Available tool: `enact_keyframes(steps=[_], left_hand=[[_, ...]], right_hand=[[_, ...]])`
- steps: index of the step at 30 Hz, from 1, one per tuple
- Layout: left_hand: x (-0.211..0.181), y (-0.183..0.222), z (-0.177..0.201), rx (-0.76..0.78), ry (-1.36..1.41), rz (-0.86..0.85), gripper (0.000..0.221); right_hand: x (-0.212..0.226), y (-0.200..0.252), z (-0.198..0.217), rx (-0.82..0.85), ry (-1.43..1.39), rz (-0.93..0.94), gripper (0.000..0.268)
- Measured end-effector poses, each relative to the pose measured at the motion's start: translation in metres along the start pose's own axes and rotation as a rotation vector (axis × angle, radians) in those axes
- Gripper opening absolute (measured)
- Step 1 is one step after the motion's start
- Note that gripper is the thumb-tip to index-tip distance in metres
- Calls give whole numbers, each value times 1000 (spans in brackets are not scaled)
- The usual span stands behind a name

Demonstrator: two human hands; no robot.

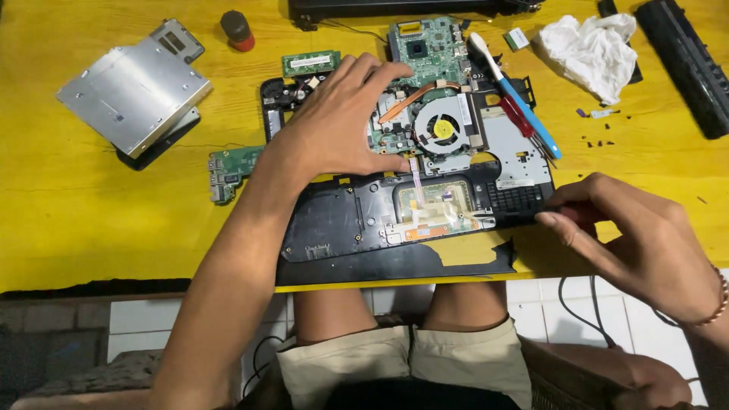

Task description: Disassembling a laptop motherboard by removing screws with a screwdriver and disconnecting ribbon cables.

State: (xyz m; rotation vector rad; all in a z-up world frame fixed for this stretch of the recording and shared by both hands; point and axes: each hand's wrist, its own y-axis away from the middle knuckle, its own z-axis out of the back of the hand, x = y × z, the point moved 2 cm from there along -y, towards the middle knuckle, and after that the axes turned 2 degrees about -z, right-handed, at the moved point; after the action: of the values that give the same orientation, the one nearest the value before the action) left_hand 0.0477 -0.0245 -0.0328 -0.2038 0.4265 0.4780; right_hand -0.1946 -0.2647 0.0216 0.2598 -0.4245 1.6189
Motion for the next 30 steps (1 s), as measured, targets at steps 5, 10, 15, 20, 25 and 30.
enact_keyframes(steps=[5,10,15,20,25,30], left_hand=[[-1,2,2,-7,7,-9,109],[2,2,0,-32,-3,-42,110],[0,3,2,-18,9,-31,108],[3,3,0,-34,16,-52,108],[4,3,-1,-43,16,-59,109],[4,3,-1,-50,-4,-73,107]], right_hand=[[-8,1,-1,47,75,17,22],[-7,-1,-1,77,89,22,23],[3,-2,0,58,41,26,18],[2,-2,-2,88,119,-2,20],[4,-2,0,93,130,6,20],[15,-6,4,122,186,1,18]])
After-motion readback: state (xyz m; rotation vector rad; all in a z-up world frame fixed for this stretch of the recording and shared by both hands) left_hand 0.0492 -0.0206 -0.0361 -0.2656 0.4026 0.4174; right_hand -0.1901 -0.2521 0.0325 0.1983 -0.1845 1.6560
